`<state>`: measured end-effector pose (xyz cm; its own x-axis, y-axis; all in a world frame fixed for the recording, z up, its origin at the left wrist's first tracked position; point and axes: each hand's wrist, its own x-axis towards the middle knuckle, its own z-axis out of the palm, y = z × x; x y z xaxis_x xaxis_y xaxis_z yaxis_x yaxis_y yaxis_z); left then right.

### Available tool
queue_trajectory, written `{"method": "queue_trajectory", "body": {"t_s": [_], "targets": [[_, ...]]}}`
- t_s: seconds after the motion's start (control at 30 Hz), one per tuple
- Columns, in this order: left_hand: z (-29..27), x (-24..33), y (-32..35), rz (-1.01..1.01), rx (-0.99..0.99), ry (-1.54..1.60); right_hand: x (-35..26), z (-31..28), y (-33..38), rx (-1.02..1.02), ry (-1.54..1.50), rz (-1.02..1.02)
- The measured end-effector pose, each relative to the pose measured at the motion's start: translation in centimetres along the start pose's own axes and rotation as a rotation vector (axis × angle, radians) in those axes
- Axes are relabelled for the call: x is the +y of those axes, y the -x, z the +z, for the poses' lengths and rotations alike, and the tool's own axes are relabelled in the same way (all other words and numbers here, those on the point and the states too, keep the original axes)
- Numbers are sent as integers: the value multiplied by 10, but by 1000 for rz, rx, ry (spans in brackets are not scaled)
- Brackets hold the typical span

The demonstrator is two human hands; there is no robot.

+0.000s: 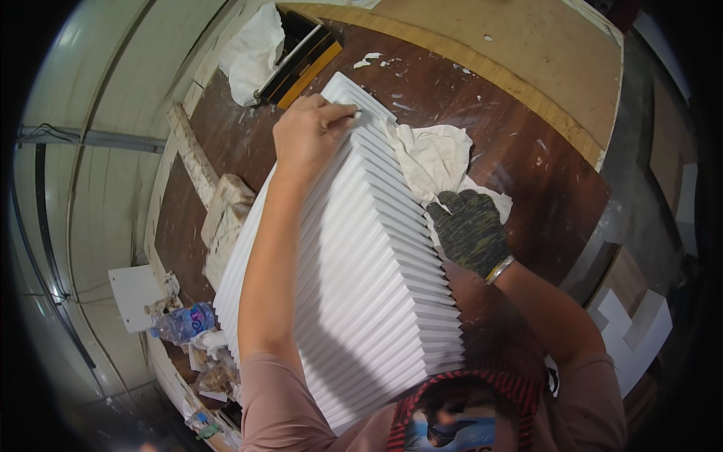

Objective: The person smooths and cleans a large white corrugated foam panel on a workbench. They use a small metal scraper to remove debris from the ridges and wipe the surface with a cloth. The person repeatedly flips and repositions the panel to access different sides.

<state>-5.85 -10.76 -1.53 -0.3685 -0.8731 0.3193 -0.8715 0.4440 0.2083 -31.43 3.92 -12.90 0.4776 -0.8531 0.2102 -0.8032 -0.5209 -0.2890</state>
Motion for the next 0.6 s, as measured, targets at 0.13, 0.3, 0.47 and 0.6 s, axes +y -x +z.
{"method": "queue_trajectory", "body": {"t_s": [0.13, 0.3, 0.47, 0.6], "targets": [[-7, -10, 4, -410, 86, 494, 1, 0, 0, 32, -8, -11], [-14, -9, 27, -535, -57, 275, 2, 2, 1, 40, -6, -12], [-10, 2, 34, -607, -148, 187, 1, 1, 1, 10, 22, -15], [-9, -2, 39, -542, -74, 172, 1, 1, -1, 40, 1, -8]]}}
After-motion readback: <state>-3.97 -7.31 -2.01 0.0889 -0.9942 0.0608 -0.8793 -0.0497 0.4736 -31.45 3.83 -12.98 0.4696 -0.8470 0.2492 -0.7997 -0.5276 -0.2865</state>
